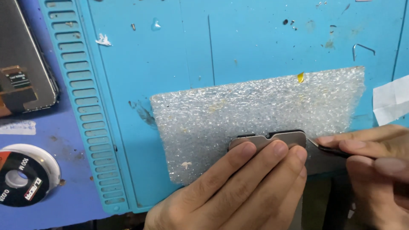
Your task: Cleaning a phone frame with tweezers and a brush to prepare for screen replacement
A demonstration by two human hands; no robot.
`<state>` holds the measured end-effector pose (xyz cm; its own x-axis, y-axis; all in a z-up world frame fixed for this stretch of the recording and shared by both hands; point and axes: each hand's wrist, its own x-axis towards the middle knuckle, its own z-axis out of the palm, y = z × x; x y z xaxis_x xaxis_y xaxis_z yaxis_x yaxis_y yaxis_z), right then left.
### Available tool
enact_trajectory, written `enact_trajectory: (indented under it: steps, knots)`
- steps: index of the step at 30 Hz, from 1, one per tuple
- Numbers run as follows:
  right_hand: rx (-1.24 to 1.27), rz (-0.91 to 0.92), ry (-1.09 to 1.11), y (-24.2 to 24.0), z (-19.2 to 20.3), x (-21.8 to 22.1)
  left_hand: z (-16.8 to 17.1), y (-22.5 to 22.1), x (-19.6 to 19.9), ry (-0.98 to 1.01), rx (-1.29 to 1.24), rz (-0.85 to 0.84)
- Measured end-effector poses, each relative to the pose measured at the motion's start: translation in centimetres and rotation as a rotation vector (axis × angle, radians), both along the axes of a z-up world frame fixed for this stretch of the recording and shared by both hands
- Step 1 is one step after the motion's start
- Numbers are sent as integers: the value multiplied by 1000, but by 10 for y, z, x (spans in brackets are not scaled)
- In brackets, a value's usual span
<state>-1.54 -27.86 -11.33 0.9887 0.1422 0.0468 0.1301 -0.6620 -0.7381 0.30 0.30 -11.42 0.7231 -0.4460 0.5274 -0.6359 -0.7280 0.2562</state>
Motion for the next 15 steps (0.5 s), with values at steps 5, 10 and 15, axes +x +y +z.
enact_trajectory:
  steps: [5,10,15]
  knots:
    - [-33,-31,-35,10,-1,-3,-2,0,-2,-2,8,20]
    - [-54,135,-54,-19,5,17,-3,-1,-3,-6,-6,37]
    - [-144,62,47,14,15,22,-2,-2,-3,17,-21,38]
